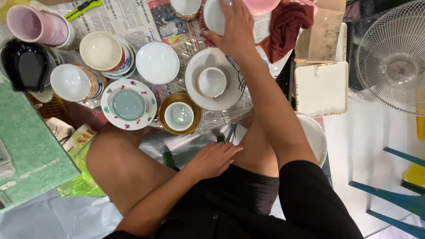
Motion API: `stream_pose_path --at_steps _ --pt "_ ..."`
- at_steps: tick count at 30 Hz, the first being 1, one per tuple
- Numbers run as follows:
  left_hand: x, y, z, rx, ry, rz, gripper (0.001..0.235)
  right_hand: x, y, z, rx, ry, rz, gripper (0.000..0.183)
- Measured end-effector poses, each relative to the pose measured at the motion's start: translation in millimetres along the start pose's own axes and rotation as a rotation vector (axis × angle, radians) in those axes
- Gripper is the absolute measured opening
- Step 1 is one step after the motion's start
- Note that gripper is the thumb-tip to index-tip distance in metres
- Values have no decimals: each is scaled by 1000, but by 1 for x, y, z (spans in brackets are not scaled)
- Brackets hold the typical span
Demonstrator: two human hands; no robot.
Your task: The person washes various ceramic dishes, including cups, bowls, and plates, by hand in a white bucket filled with water. They rinse each item individually and place them on a nearby table covered with newspaper.
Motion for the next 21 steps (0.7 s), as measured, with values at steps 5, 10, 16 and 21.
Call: stream_pose_path --at_steps 5,10,16,21 --pt "3 12 3 -12 46 -36 54 12 1 1 62 18 -34 67" --pt "-4 8 6 5 14 -17 54 33 14 3 21 130 -4 48" --pt "-3 2 7 8 3 -5 53 38 44 6 -96 183 88 19" --pt "1 1 4 -7 19 -15 50 26 70 -1 -229 184 103 13"
Point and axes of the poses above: each hand's wrist, its own z-axis towards the middle knuckle, its own y-axis out of the back of the hand, x = y × z, the point moved 9 cm from there along z, towards the middle knuckle, and after that the axes turned 2 degrees about z, right-handed, at the moved point
